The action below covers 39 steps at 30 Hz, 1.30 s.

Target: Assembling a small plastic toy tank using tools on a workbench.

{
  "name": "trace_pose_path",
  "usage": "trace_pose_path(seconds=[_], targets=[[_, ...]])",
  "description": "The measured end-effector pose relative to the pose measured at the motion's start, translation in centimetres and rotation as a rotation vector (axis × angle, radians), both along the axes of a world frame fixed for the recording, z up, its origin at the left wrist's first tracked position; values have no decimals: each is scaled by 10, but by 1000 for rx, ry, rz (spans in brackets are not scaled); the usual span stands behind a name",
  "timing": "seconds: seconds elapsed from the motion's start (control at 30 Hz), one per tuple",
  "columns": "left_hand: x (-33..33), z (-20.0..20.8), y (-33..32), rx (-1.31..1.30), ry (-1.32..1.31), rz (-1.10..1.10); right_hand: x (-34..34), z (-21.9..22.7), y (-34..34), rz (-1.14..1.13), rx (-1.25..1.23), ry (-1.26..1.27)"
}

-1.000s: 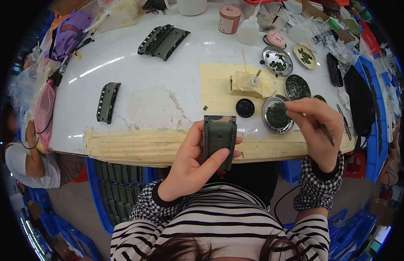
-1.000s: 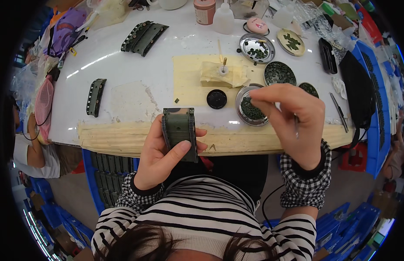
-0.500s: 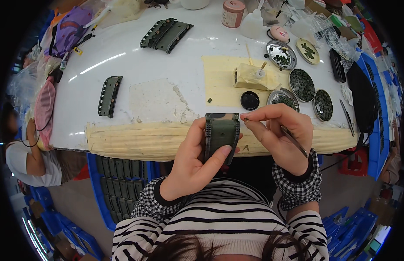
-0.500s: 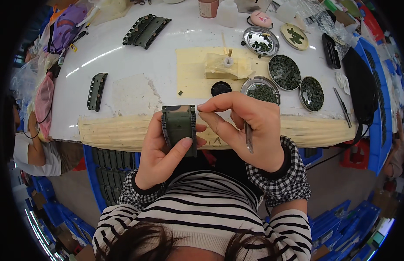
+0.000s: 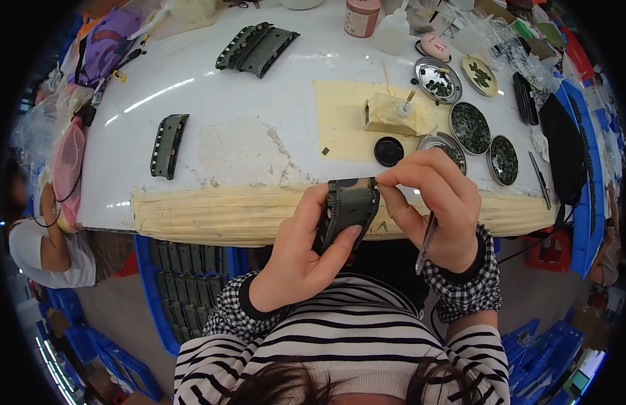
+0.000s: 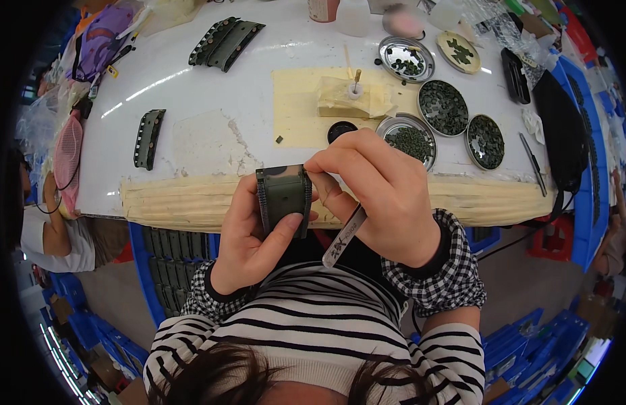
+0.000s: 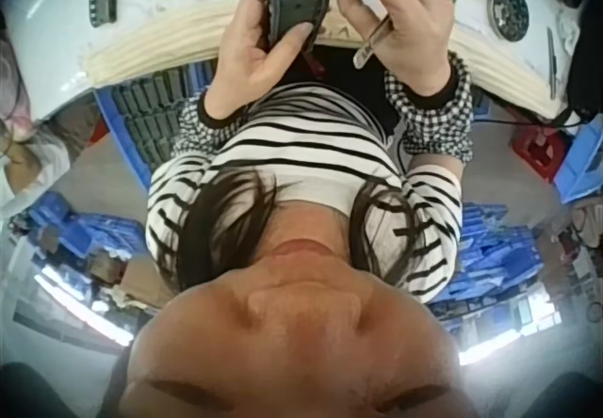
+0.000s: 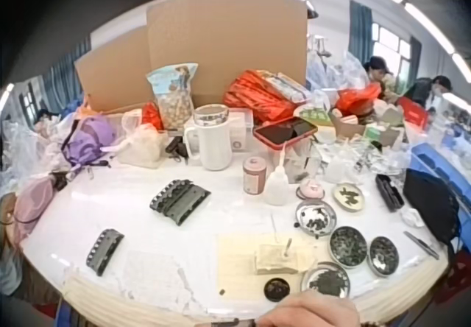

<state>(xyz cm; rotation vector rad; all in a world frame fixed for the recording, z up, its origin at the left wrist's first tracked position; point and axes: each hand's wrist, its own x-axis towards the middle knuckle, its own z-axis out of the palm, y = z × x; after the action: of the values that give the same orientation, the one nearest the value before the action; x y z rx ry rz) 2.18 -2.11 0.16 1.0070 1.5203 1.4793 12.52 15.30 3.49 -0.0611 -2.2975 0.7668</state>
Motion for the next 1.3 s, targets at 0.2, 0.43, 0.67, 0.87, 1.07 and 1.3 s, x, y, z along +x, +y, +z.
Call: trace_pose_path(seconds=[0.2,0.43,0.67,0.87,1.07,1.3], targets=[[1,-4,-1,-7,66,12,3,-3,3,2,130,-43],[6,-18,4,125,92,130,8,-4,4,34,178,-118],[5,-10,6,120,38,85,11,-5,1,28,155,-92],[7,-7,8,182,-109,107,7,4,3,53,-83,-67],[8,-8,7,149,-86,98,8,-2,7,85,40,-60],[10,-9,8,150,-132,39,16,-10,0,20,30,-30]])
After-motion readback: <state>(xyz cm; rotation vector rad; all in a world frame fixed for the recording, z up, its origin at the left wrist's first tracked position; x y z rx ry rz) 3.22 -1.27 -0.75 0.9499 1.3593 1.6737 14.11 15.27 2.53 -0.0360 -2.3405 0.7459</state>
